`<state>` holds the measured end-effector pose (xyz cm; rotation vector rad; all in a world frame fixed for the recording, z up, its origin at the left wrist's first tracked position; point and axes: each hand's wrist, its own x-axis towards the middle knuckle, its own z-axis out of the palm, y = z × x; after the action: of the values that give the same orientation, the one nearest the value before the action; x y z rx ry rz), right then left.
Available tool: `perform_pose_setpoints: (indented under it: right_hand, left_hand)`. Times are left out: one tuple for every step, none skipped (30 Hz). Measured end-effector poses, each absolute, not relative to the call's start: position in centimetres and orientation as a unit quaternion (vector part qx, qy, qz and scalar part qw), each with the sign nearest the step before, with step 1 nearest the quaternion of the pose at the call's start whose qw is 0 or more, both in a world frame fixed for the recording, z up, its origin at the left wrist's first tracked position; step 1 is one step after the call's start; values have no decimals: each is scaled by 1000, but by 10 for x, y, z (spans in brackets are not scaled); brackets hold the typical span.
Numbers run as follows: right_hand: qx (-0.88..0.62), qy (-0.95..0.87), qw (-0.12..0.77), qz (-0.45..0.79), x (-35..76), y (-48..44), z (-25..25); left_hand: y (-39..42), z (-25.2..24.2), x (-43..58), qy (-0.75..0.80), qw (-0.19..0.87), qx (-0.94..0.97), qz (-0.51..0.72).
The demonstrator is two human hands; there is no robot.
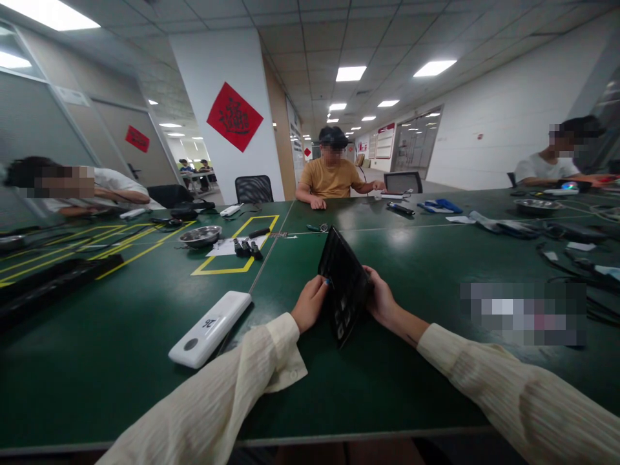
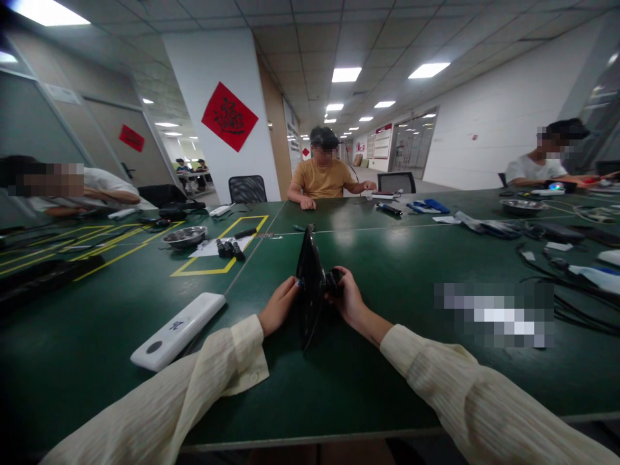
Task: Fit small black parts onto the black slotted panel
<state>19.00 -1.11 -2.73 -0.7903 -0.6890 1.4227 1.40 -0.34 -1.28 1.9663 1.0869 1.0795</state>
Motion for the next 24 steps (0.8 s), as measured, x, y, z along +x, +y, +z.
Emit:
perform_pose_setpoints:
  right_hand:
    - [-342,-301,634,625,190,-11,-28]
    - [-340,-300,635,625,189,-11,-29]
    - [-339,-299,638,623,189,-11,-29]
    - [-338,-298,641,621,188,-11,-29]
    - [-336,-297,644,619,188,-12,-28]
    - [-336,-295,647,618,187,-13,-28]
    - [-335,-293,649,618,187,-14,-27]
    - [-334,-292,649,618,186,-15,-26]
    - [-333,-293,649,618,186,-17,-24]
    - [-332,-296,648,618,186,-18,-23]
    - [-331,-300,647,618,186,-19,-23]
    - [-330,-304,646,617,186,-19,-22]
    - [-330,-309,645,616,186,-19,-22]
    - [-331,-313,643,616,186,-19,-22]
    - [-332,-317,641,616,186,-19,-22]
    - [-333,-320,639,615,186,-19,-22]
    - [-334,-323,637,615,186,-18,-23]
    - [-335,-324,636,615,186,-18,-23]
    - [-336,-326,636,614,186,-18,-23]
    - [-338,-329,635,612,186,-18,-23]
    - [-343,-333,634,608,186,-18,-23]
    - [-348,-339,632,604,186,-19,-23]
    - [-353,-346,630,599,186,-19,-23]
    - [-357,-353,628,595,186,-19,-23]
  left_hand:
    - [-4,-12,14,413,310,753,407]
    - [-4,-12,14,415,299,759,402]
    - [-4,-11,14,418,284,766,396]
    - [-4,-10,14,424,267,773,389]
    - [-5,-10,14,432,250,778,381]
    - [-5,-10,14,441,233,782,373]
    - [-5,-10,14,450,219,785,365]
    - [-5,-10,13,459,208,786,358]
    - [-5,-11,13,466,199,788,351]
    - [-5,-11,13,470,191,790,346]
    - [-5,-11,12,472,183,792,342]
    - [-4,-11,12,472,177,795,339]
    - [-4,-11,12,471,172,797,337]
    - [-3,-11,12,469,167,799,337]
    - [-3,-11,12,467,164,801,337]
    - [-2,-11,12,465,160,802,338]
    - [-2,-11,12,464,157,803,340]
    - [-2,-10,12,463,154,803,341]
    - [-2,-10,12,463,150,804,341]
    - [-2,-10,12,463,146,805,340]
    - [-2,-10,11,463,143,807,338]
    - [-2,-10,11,463,140,808,336]
    - [-3,-10,12,462,138,810,333]
    - [-3,-9,12,460,138,812,331]
